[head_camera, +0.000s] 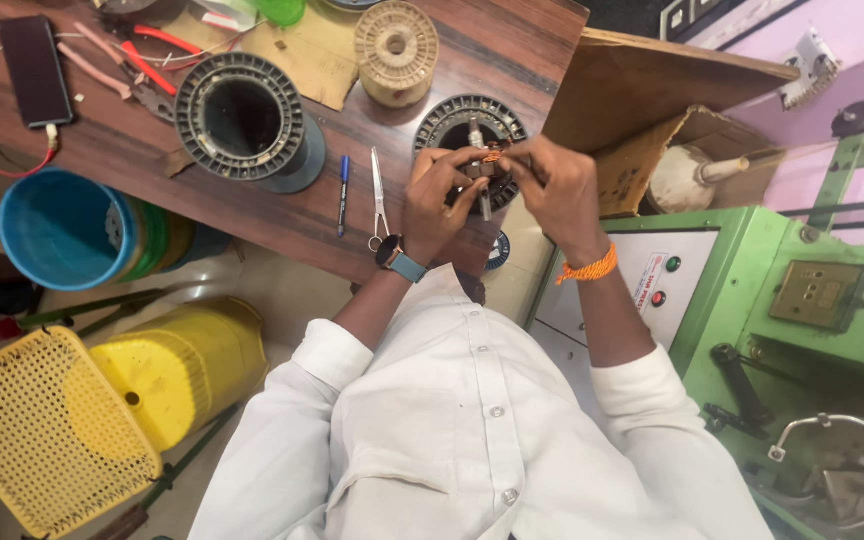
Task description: The person works on an electric motor armature at a workbench, holding the rotor and fitting copper winding components onto it by hand, turning the armature to reach different sides. Near the end they pick up a green-handled screwdriver and work on the armature with it.
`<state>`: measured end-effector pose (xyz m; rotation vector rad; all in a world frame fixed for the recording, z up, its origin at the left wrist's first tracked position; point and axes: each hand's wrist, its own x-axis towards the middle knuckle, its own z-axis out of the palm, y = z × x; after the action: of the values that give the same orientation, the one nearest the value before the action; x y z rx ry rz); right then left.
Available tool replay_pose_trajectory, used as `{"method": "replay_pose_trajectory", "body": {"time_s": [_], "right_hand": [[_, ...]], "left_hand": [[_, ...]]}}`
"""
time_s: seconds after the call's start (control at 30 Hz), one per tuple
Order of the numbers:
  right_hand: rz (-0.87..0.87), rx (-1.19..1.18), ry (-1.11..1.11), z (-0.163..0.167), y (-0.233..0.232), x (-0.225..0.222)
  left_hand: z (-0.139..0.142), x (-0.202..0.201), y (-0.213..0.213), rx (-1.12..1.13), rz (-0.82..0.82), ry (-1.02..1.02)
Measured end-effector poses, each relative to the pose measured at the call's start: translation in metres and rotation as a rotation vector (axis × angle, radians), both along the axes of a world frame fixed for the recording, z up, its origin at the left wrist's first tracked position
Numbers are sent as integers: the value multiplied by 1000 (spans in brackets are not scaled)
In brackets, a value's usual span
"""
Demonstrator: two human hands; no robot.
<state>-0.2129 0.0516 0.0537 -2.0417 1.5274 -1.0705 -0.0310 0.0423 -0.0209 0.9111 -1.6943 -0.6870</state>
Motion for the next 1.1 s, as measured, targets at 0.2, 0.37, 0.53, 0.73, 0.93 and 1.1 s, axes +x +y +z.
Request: {"method": "replay_pose_trajectory", "body": {"time_s": [0.2,0.37,0.53,0.73,0.93,1.1], "right_hand": [[62,76,26,2,-30,6],[-41,309,9,-5,-48,11],[-98,243,-98,-5,-32,-9],[-153,287,-199,-11,13,-20],[-241,230,-279,-34,32,-5],[-289,140,-295,-52,45,11]], "left_hand": [[4,3,5,-63,56,-22],[9,6,5,-47,-6,-37],[9,7,2,-54,-32,-261],[11,6,-2,-31,-94,-242],[21,9,-15,90,-252,-236],[26,18,-33,167,-450,-266]]}}
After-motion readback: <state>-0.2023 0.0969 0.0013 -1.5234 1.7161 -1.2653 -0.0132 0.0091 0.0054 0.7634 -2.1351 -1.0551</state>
